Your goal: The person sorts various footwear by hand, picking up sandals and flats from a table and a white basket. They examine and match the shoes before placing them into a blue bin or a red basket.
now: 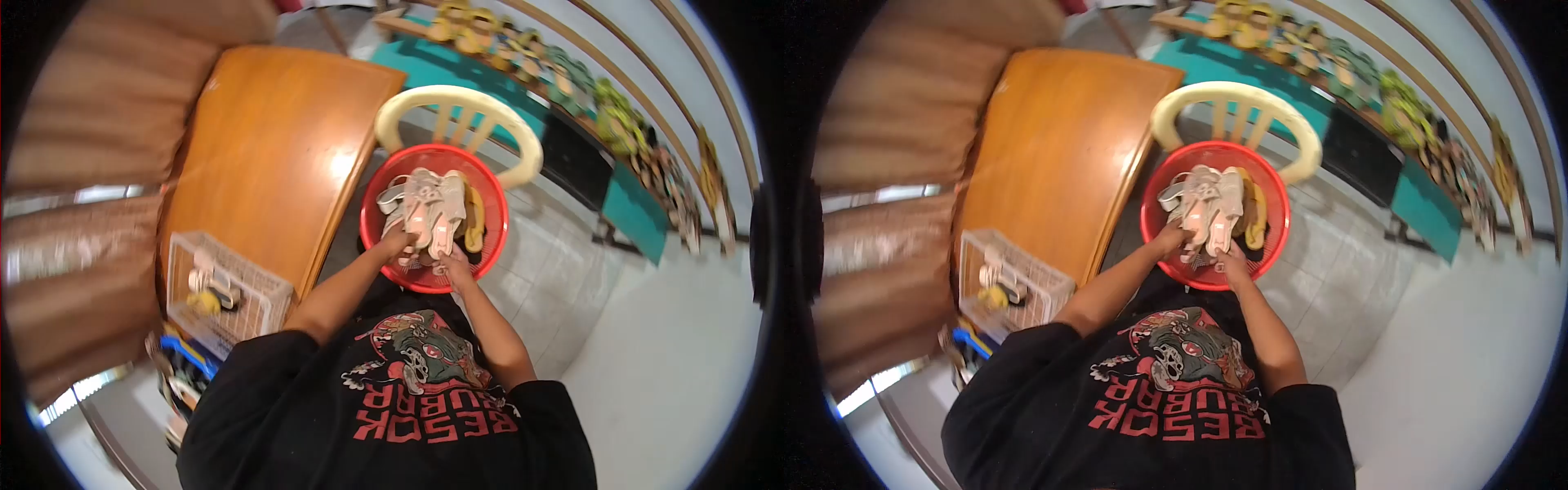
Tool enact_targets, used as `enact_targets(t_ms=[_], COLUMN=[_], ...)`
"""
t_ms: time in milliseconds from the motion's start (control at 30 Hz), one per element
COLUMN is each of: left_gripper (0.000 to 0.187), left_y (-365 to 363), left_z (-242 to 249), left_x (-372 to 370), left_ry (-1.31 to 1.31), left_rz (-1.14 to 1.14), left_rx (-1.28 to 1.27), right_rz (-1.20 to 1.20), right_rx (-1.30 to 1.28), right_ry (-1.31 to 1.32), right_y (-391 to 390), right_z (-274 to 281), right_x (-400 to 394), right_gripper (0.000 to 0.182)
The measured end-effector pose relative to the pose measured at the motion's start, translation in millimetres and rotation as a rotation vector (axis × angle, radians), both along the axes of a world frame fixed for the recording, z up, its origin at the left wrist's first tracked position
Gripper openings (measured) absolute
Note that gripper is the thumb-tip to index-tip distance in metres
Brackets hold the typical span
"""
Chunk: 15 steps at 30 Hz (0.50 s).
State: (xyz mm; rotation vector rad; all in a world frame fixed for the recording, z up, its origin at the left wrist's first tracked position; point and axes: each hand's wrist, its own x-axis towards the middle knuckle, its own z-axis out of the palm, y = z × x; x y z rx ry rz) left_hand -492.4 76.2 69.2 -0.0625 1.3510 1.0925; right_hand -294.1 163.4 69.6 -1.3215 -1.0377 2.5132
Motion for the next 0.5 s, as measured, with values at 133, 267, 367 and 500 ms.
enact_targets(t_ms=[133, 267, 367, 500], left_gripper=[0.056, 0.047, 0.044, 0.047], left_y=[-0.5, -11.4, -39.3, -106.7], left_z=[-4.3, -2.0, 5.4, -20.4], left_x=[4.2, 22.8, 32.9, 56.3], left_ry=[0.313, 0.162, 0.095, 0.442], left_rz=[-0.262, 0.081, 0.145, 0.046], left_rx=[-0.193, -0.18, 0.099, -0.005], right_rz=[0.297, 0.574, 0.688, 0.823], right_rx=[-0.107, 0.043, 0.238, 0.509], right_ry=[-0.272, -0.334, -0.324, -0.218], right_y=[32.9, 43.2, 37.2, 24.1], right_z=[-22.3, -26.4, -30.4, -98.8], right_x=[-33.8, -35.7, -16.6, 56.1], right_gripper=[0.043, 0.046, 0.039, 0.022])
